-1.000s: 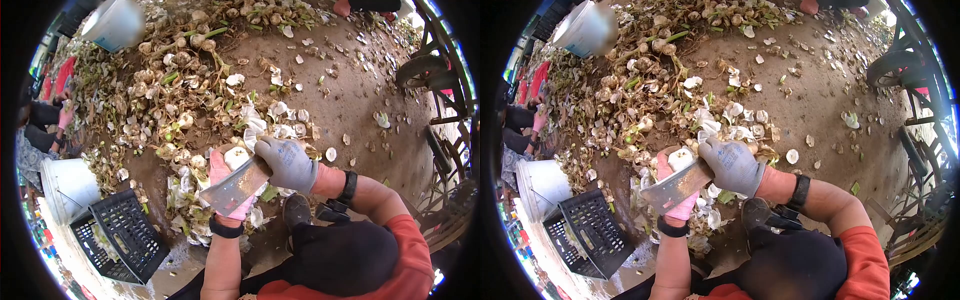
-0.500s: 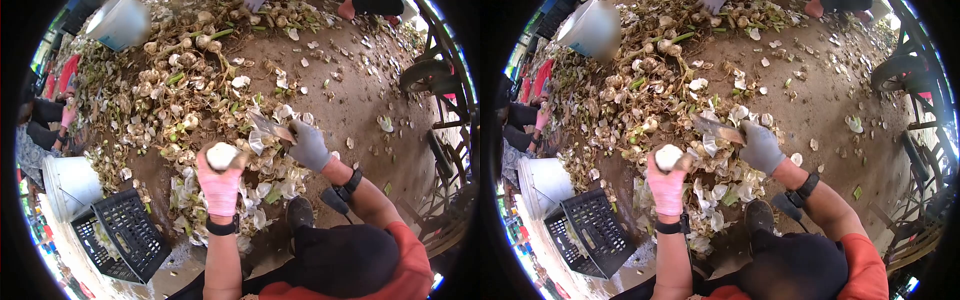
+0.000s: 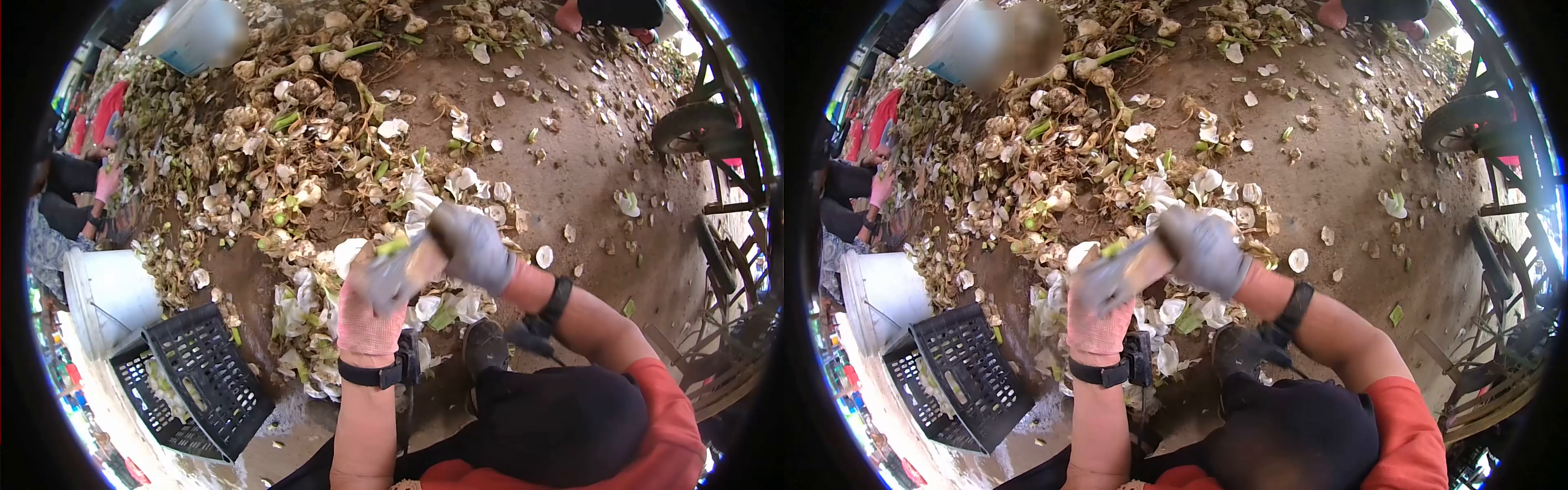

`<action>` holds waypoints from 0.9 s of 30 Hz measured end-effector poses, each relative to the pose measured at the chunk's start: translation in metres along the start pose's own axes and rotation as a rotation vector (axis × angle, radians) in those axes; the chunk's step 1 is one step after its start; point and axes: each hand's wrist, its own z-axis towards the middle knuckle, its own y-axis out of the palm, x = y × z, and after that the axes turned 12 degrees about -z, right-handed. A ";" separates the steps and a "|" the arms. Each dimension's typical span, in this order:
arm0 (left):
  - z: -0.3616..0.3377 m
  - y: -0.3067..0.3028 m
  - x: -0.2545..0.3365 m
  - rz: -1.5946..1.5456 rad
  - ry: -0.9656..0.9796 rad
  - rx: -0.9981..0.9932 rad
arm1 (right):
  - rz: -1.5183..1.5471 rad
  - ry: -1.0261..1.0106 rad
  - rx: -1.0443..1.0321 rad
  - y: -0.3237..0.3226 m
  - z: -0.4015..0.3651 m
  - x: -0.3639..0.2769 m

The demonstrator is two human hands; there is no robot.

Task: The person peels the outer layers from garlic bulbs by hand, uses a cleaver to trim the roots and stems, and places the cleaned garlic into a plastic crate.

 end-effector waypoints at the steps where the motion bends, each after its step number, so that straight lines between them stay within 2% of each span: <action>1: 0.004 0.000 0.004 -0.119 -0.062 0.014 | -0.076 0.063 0.043 0.008 0.003 0.022; 2: 0.003 0.004 0.004 -0.129 0.053 0.100 | -0.091 0.395 -0.137 0.012 0.012 0.043; 3: 0.002 0.006 0.009 -0.127 0.067 0.086 | -0.064 0.496 -0.054 0.010 0.007 0.058; 4: -0.001 0.007 0.014 -0.115 0.115 0.065 | -0.109 0.459 0.050 0.005 0.002 0.064; 6: -0.007 0.016 0.029 -0.150 0.159 0.058 | -0.114 0.392 0.108 0.009 -0.001 0.063; 7: -0.012 0.017 0.045 -0.072 0.254 0.025 | -0.130 0.343 0.162 0.011 0.001 0.064; 8: -0.015 0.019 0.070 -0.012 0.362 0.007 | -0.085 0.323 0.176 0.014 0.002 0.067; 9: -0.025 0.031 0.095 -0.094 0.449 -0.077 | -0.079 0.318 0.173 0.014 0.005 0.070; 10: -0.037 0.027 0.141 -0.206 0.461 -0.196 | -0.079 0.419 0.090 0.012 0.011 0.074; 11: -0.056 0.015 0.197 -0.190 0.615 -0.390 | -0.078 0.517 0.003 0.010 0.018 0.077; 12: -0.082 0.028 0.216 -0.175 0.744 -0.441 | -0.097 0.552 -0.062 0.006 0.023 0.081; 13: -0.105 0.000 0.291 0.334 1.072 -0.309 | -0.093 0.550 -0.065 0.005 0.028 0.084; 15: -0.096 0.049 0.238 -0.108 1.144 -0.267 | -0.087 0.541 0.031 0.005 0.034 0.089; 17: -0.049 0.020 0.209 0.764 1.152 0.013 | -0.055 0.541 0.047 0.009 0.041 0.095; 19: -0.002 0.056 0.113 1.225 0.921 0.250 | -0.010 0.549 0.086 0.009 0.046 0.099; 21: 0.055 0.031 0.100 1.736 0.896 0.244 | -0.079 0.547 0.118 0.014 0.045 0.112; 23: 0.087 0.030 0.090 1.997 0.935 0.319 | -0.051 0.458 0.198 0.012 0.040 0.119; 24: 0.091 0.034 0.087 2.152 0.990 0.263 | 0.009 0.509 0.186 0.007 0.038 0.117; 25: 0.096 0.038 0.084 2.213 0.877 0.284 | 0.009 0.509 0.202 0.006 0.035 0.120; 27: 0.101 0.045 0.079 2.372 0.741 0.391 | -0.007 0.657 0.256 0.005 0.029 0.125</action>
